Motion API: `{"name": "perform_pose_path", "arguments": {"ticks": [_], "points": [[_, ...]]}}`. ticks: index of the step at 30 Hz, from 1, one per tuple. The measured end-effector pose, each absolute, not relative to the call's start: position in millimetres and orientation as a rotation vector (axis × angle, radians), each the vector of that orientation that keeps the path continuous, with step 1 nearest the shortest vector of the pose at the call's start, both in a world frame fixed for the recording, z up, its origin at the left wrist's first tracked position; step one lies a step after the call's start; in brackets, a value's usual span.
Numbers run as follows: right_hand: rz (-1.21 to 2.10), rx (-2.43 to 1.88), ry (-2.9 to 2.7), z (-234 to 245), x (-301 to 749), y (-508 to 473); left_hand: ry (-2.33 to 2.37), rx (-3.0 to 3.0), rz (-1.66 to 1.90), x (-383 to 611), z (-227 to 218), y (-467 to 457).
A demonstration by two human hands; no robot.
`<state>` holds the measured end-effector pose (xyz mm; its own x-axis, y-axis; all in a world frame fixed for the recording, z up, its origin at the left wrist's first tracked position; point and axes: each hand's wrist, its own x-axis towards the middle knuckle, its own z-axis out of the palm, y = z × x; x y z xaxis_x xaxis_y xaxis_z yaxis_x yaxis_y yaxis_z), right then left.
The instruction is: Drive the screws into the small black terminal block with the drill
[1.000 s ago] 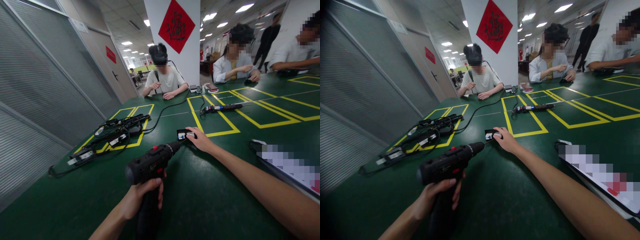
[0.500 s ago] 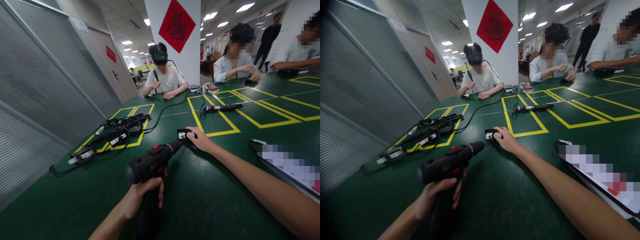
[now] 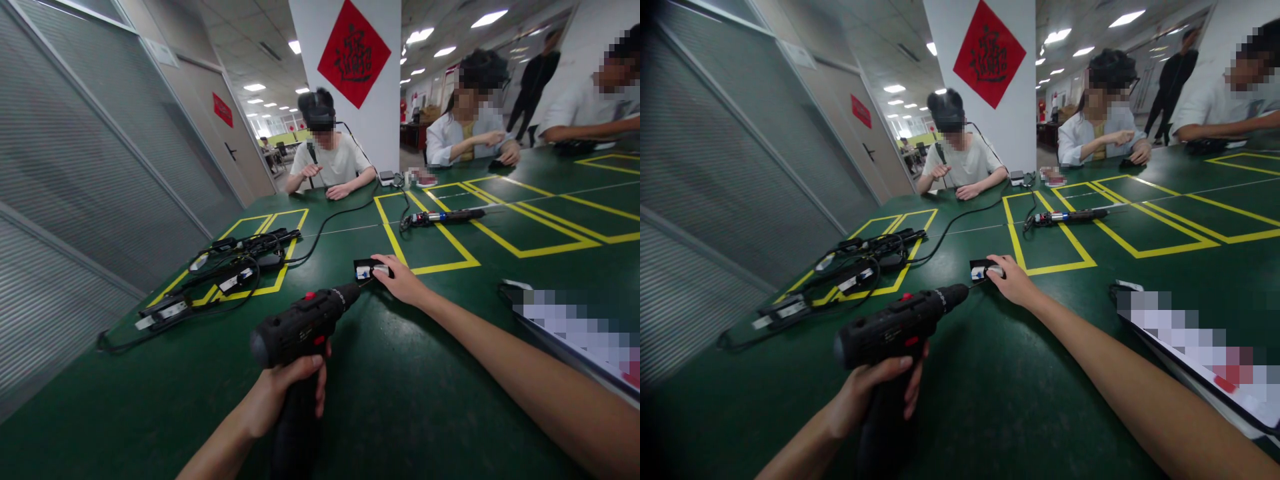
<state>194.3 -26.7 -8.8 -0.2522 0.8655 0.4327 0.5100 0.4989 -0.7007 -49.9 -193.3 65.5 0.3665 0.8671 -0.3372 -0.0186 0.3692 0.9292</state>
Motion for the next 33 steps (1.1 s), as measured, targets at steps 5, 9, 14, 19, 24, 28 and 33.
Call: {"name": "perform_pose_path", "arguments": {"ticks": [5, 9, 14, 19, 24, 28, 33], "points": [[0.543, -1.136, -1.916, -7.9, 195.2, -27.7, 1.021, 1.035, 0.717, -51.8, 64.5, -193.1], [0.545, -1.141, -1.917, -7.4, 195.2, -27.9, 1.008, 1.034, 0.708, -52.8, 63.0, -192.7], [0.547, -1.142, -1.918, -6.8, 194.8, -28.0, 0.999, 1.016, 0.713, -52.2, 64.3, -193.4], [0.547, -1.148, -1.919, -7.1, 195.3, -27.8, 0.99, 1.024, 0.71, -52.5, 64.5, -193.2], [0.533, -1.141, -1.917, -9.0, 194.8, -26.9, 1.017, 1.029, 0.719, -51.9, 64.4, -193.0], [0.525, -1.139, -1.915, -9.7, 194.3, -26.4, 0.987, 1.035, 0.699, -53.2, 64.0, -192.3], [0.534, -1.142, -1.919, -8.3, 195.2, -27.1, 0.989, 1.04, 0.694, -52.7, 64.8, -192.2]]}}
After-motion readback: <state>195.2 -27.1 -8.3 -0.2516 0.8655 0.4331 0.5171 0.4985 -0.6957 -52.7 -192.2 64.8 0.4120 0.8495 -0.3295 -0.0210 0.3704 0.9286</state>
